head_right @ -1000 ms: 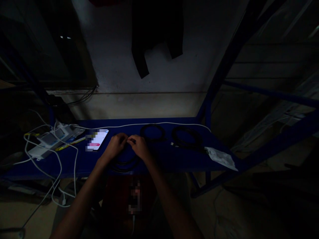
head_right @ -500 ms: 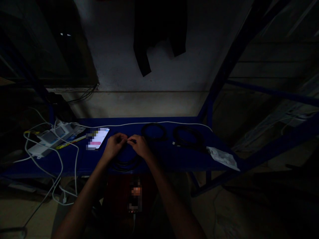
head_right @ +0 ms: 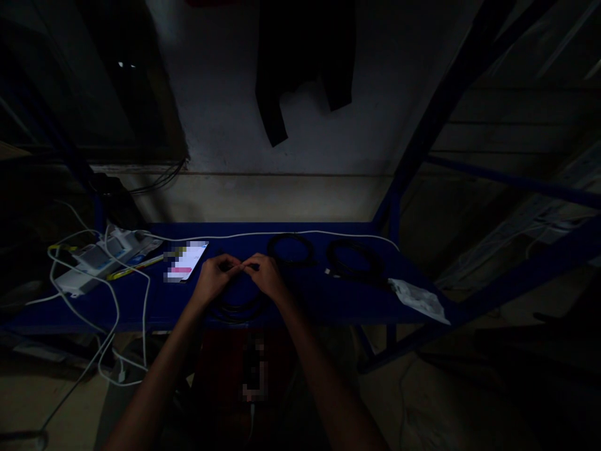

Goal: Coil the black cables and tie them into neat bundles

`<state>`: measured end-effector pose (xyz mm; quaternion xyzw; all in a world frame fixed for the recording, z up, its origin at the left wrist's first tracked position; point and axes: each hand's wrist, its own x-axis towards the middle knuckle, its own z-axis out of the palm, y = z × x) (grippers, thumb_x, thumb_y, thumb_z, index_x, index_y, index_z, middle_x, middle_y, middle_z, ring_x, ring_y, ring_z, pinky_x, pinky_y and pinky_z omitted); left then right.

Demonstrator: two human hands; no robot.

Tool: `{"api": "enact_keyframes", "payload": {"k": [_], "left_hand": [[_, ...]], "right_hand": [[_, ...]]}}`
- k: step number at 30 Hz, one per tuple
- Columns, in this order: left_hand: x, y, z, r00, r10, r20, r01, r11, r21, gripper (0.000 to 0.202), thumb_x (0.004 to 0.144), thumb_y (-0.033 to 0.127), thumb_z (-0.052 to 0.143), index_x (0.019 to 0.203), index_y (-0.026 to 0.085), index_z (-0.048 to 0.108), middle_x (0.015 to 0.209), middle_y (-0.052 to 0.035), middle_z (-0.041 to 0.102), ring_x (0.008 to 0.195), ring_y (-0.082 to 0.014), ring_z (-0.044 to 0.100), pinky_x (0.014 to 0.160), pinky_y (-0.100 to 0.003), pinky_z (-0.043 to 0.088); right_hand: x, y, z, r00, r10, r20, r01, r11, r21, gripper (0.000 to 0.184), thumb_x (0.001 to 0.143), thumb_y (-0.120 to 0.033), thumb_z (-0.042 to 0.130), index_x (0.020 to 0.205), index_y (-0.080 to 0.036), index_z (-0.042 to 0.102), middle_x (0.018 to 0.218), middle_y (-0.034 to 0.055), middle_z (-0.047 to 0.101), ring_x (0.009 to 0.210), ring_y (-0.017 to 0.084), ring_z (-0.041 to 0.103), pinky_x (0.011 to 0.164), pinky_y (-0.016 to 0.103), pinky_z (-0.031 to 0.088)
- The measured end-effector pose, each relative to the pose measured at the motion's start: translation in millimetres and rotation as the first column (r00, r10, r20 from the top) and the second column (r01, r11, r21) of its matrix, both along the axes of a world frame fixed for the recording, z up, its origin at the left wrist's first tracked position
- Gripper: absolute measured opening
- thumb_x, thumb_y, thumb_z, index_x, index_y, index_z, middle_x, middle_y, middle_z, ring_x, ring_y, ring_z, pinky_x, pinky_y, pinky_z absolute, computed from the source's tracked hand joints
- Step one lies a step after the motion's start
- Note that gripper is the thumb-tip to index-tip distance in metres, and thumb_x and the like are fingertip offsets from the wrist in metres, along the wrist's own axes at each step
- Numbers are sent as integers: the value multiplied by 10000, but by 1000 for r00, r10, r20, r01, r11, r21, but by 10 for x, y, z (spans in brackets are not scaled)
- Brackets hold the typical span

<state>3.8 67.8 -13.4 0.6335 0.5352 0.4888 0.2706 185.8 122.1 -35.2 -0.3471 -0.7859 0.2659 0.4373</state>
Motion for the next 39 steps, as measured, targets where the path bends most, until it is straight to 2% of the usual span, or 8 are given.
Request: {"api": "enact_keyframes", "payload": {"k": [8,15,22,27,39], "left_hand": [[-8,8,-16,1000,-3,20,3,1000,-23,176,878,362,752,904,195,801,936,-78,822,859,-241,768,767,-317,546],[-9,11,-7,1000,1,-21,-1,1000,-27,206,911,384,719,919,190,785,925,-75,806,848,-232,737,763,-311,512],[1,-14,18,999,-20,-36,20,1000,-9,198,935,378,700,922,194,770,915,-63,795,833,-222,721,753,-304,497],[2,-19,19,999,-41,-29,41,999,3,198,948,378,692,924,195,766,920,-66,796,838,-222,720,758,-302,506],[-10,-14,-1,998,-62,-25,62,998,5,203,951,382,688,936,192,756,926,-59,785,841,-213,715,763,-298,497]], "right_hand": [[2,-6,3,1000,2,16,-2,1000,10,93,929,-157,741,928,-213,815,971,57,800,886,196,731,809,314,515],[1,-35,51,1000,-24,1,24,1000,17,134,928,-129,696,948,-205,804,980,55,796,886,188,727,820,310,522],[-6,-35,54,1000,-19,-15,19,999,-39,181,894,-83,671,981,-202,777,978,45,807,888,182,740,795,296,528],[-16,-31,63,999,-8,-49,5,997,-78,142,906,-126,669,993,-203,749,986,52,807,906,189,753,804,304,549],[-19,-8,37,999,-16,-28,14,996,-86,224,920,-149,673,1118,-179,774,1044,90,802,920,197,744,841,323,551]]}}
